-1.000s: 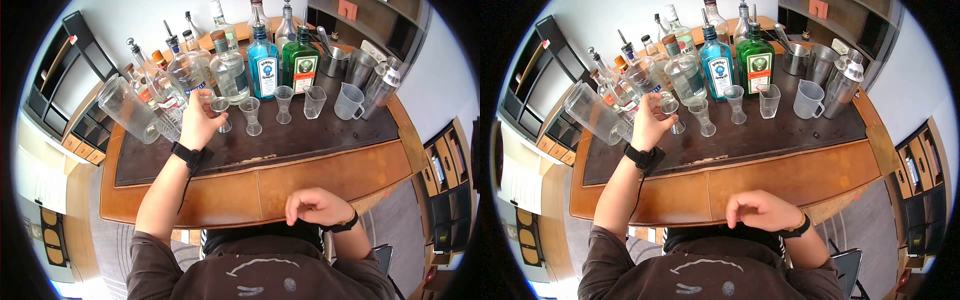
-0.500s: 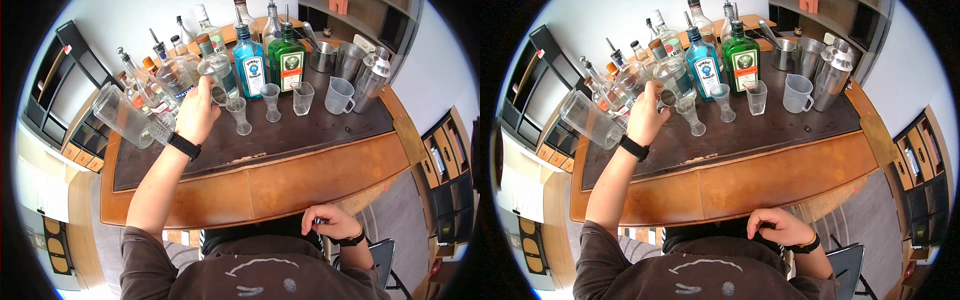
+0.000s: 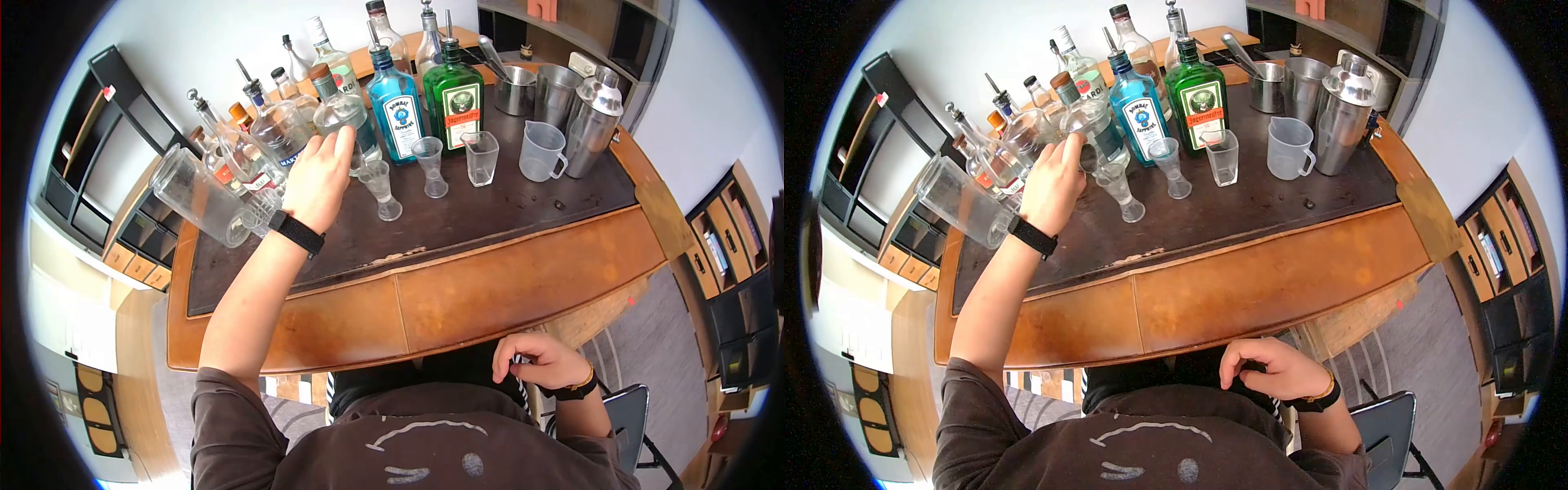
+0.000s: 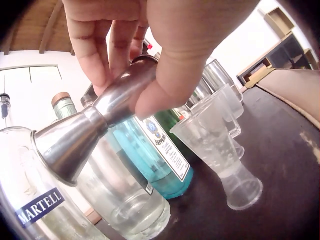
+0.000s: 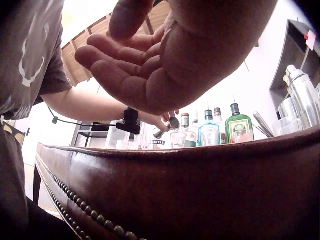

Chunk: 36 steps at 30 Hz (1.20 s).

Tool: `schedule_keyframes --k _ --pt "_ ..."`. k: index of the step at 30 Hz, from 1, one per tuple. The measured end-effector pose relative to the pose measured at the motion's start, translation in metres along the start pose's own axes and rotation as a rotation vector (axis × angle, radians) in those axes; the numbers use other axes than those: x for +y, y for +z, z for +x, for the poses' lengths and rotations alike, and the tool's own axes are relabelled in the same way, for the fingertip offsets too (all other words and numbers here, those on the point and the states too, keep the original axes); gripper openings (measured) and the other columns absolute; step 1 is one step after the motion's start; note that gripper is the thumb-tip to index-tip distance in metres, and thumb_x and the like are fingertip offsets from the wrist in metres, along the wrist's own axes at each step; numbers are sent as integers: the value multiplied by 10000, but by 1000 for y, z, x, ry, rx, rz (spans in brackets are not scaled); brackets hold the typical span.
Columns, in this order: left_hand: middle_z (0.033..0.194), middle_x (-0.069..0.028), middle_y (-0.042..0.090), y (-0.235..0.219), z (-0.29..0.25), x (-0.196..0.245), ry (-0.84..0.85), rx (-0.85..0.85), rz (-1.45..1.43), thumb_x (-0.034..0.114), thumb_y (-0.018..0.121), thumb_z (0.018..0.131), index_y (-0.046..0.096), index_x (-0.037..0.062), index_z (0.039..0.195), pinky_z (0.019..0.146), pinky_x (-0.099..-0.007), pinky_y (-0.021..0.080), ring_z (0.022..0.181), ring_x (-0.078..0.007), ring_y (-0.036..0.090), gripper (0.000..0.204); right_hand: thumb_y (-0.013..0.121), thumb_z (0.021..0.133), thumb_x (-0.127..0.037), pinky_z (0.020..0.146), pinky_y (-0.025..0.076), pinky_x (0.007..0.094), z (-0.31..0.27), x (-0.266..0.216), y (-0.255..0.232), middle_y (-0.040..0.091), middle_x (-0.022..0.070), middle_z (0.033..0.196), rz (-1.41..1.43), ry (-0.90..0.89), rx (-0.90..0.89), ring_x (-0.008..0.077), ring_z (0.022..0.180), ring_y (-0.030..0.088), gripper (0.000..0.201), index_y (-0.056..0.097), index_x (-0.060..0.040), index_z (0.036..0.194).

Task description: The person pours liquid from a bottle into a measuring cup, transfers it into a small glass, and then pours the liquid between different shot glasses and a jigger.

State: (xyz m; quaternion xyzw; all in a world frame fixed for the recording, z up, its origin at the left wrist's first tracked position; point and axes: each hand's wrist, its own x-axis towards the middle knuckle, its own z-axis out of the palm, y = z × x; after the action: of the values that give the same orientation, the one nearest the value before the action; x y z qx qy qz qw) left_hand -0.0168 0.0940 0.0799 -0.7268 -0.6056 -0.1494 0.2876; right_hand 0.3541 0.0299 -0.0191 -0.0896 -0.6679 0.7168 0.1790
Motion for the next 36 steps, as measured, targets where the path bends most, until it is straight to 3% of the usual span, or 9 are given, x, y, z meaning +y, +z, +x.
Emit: schedule_keyframes --k 7,12,19,21,23,25,26,29,36 --pt "930 -136 583 0 1 3 41 -12 45 -36 592 711 479 36 1103 815 -405 472 894 -316 555 414 446 755 121 758 460 263 -3 0 1 624 39 914 -9 -9 0 133 861 581 275 597 -36 922" --pt "913 -59 549 0 0 4 178 46 247 51 582 761 480 85 1055 782 -371 486 891 -242 552 312 445 757 118 758 459 262 -4 1 2 622 37 914 -12 -13 3 131 859 579 270 597 -36 920" --pt "1023 -129 596 5 -5 -5 131 46 90 -16 626 708 488 43 1121 854 -387 471 994 -302 557 439 446 772 111 759 460 260 -5 4 2 623 36 915 8 2 13 124 859 578 263 595 -37 930" --pt "1008 -154 612 6 -8 -7 -85 48 -202 -28 676 690 470 40 1132 842 -410 472 967 -332 575 493 446 777 110 760 461 259 -5 5 2 623 36 915 12 0 11 123 859 578 262 595 -37 933" --pt "969 -180 622 16 -14 -12 -112 124 -285 -19 717 677 451 39 1139 776 -421 484 875 -354 603 537 446 784 109 759 460 259 -6 5 2 621 33 915 14 10 14 121 858 577 258 595 -39 934" --pt "946 -179 624 20 -22 -14 -358 13 -424 9 732 680 443 48 1147 712 -411 492 801 -345 616 551 447 786 109 760 460 258 -5 5 3 621 33 914 9 9 10 121 858 577 257 595 -39 935" --pt "919 -166 620 23 -25 -18 -377 -9 -455 38 750 661 436 51 1157 676 -392 491 758 -314 622 588 448 788 109 762 459 258 -4 5 3 621 32 914 5 6 5 120 857 577 255 596 -39 935" --pt "891 -203 646 21 -35 -22 -519 -185 -512 66 737 660 408 50 1161 752 -427 501 870 -387 638 600 451 792 108 764 458 257 -3 7 4 622 32 914 24 4 7 119 857 576 253 596 -39 937" --pt "975 -191 646 30 -49 -32 -583 -258 -547 112 771 637 470 35 1163 856 -410 481 992 -361 612 611 456 799 106 768 457 257 2 7 5 617 31 916 30 26 5 121 862 574 245 597 -35 940"
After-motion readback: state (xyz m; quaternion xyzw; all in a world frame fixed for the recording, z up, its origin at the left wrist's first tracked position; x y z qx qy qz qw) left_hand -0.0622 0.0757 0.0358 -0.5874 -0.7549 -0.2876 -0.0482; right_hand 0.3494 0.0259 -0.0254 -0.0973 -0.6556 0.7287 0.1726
